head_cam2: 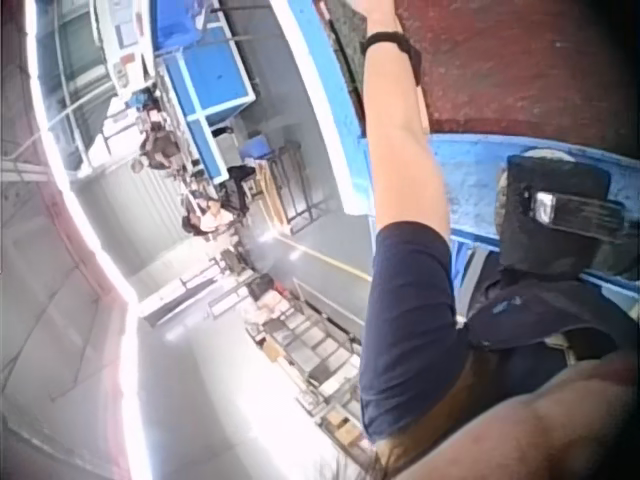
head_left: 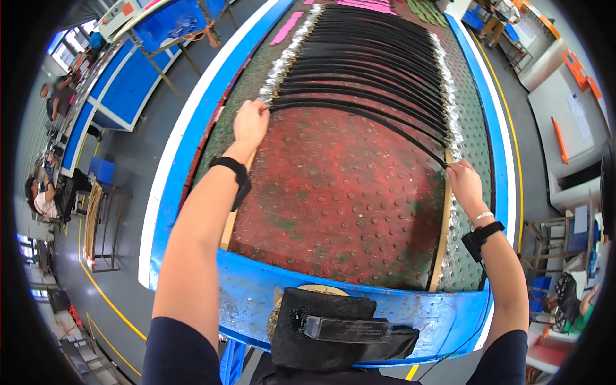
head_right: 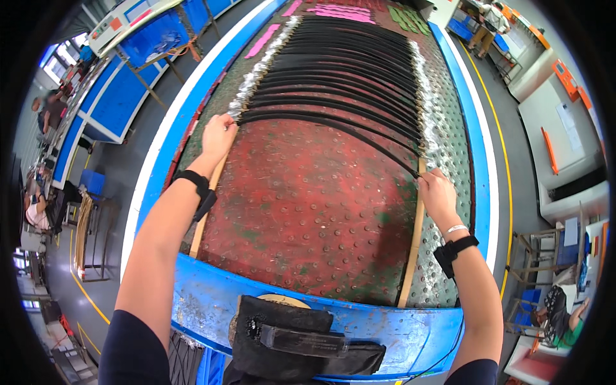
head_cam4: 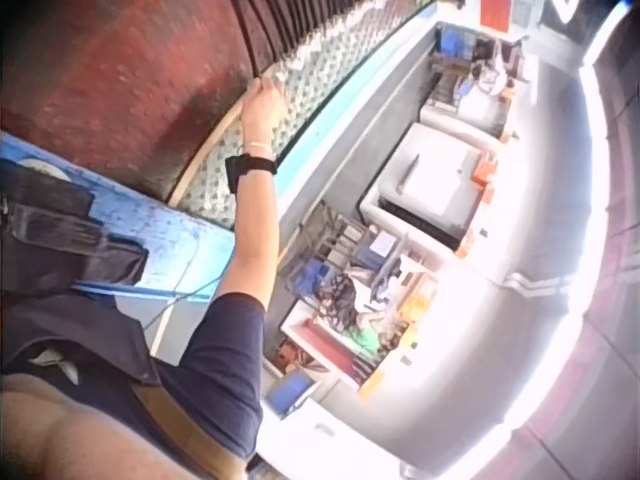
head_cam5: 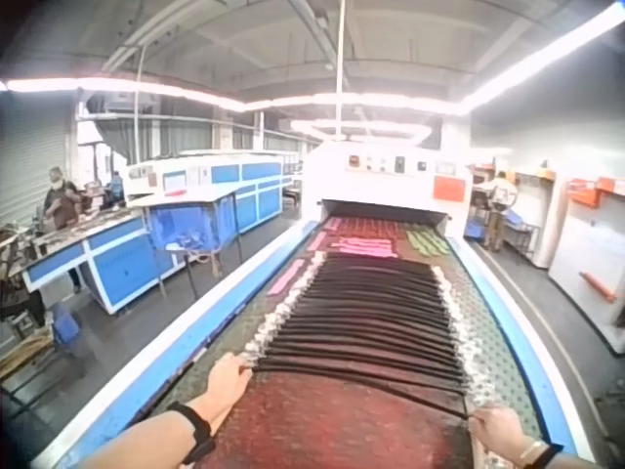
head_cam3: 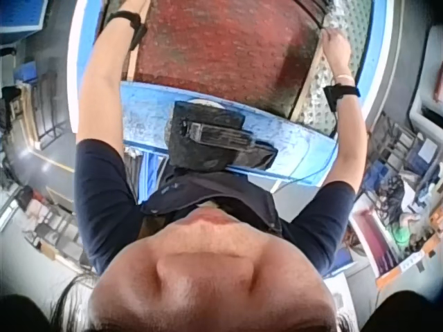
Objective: The person attaches a metal clasp to the end of a black belt using pliers. They repeatedly pick up belts from a conveyor belt, secure the clasp, and place the finished belt back onto the conveyor.
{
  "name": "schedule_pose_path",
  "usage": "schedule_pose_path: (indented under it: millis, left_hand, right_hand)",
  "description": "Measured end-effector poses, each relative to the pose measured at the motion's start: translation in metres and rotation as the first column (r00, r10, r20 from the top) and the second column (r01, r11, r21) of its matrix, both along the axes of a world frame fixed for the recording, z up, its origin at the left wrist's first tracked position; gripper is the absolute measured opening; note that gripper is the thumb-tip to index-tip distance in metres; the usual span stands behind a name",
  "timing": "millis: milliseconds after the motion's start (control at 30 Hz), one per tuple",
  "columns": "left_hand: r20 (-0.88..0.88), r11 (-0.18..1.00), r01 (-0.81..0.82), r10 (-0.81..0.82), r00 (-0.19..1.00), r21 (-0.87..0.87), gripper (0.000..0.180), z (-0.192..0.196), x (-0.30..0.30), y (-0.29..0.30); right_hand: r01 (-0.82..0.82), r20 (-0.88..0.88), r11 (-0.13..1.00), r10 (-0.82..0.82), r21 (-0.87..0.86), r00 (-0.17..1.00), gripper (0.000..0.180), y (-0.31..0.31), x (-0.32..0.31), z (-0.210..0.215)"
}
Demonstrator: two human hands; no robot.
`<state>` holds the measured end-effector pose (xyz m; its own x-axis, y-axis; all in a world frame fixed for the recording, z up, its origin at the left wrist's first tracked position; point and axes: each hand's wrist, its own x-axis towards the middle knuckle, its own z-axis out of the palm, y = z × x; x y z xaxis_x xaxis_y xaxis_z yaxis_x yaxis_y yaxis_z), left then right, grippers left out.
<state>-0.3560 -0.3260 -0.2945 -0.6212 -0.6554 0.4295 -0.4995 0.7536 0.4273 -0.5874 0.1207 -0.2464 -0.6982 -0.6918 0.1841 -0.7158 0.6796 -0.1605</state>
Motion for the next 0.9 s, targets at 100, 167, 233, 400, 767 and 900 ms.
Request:
schedule_pose_path:
  millis: [100,167,233,400,767,900]
  left_hand:
    - [-0.001,0.998,0.023,-0.023,1.0,-0.058,0.012,-0.008,-0.001,-0.009]
    - [0.001,0.997,0.034,-0.035,0.999,-0.075,0.012,-0.015,-0.001,-0.016]
    - [0.019,0.998,0.043,-0.042,0.999,-0.038,0.013,-0.011,0.0,-0.015]
    - [0.029,0.998,0.057,-0.057,0.998,-0.022,0.013,-0.007,-0.003,-0.01]
    - [0.05,0.998,0.064,-0.063,0.997,-0.017,0.016,-0.008,-0.004,-0.009]
    - [0.081,0.997,0.069,-0.067,0.994,-0.022,0.017,-0.005,-0.001,-0.01]
  right_hand:
    - [0.029,-0.013,0.998,-0.028,0.061,1.0,0.017,-0.003,-0.01,-0.005]
    - [0.034,-0.028,0.995,-0.031,0.091,0.999,0.016,-0.005,-0.015,-0.005]
    - [0.019,-0.049,0.996,-0.015,0.082,0.999,0.016,-0.009,-0.02,-0.006]
    - [0.013,-0.124,0.995,-0.001,0.097,0.992,0.013,-0.014,-0.03,-0.001]
    - [0.019,-0.211,0.994,0.004,0.11,0.977,0.012,-0.016,-0.045,-0.018]
    - [0.013,-0.209,0.993,0.012,0.116,0.978,0.013,-0.016,-0.044,-0.015]
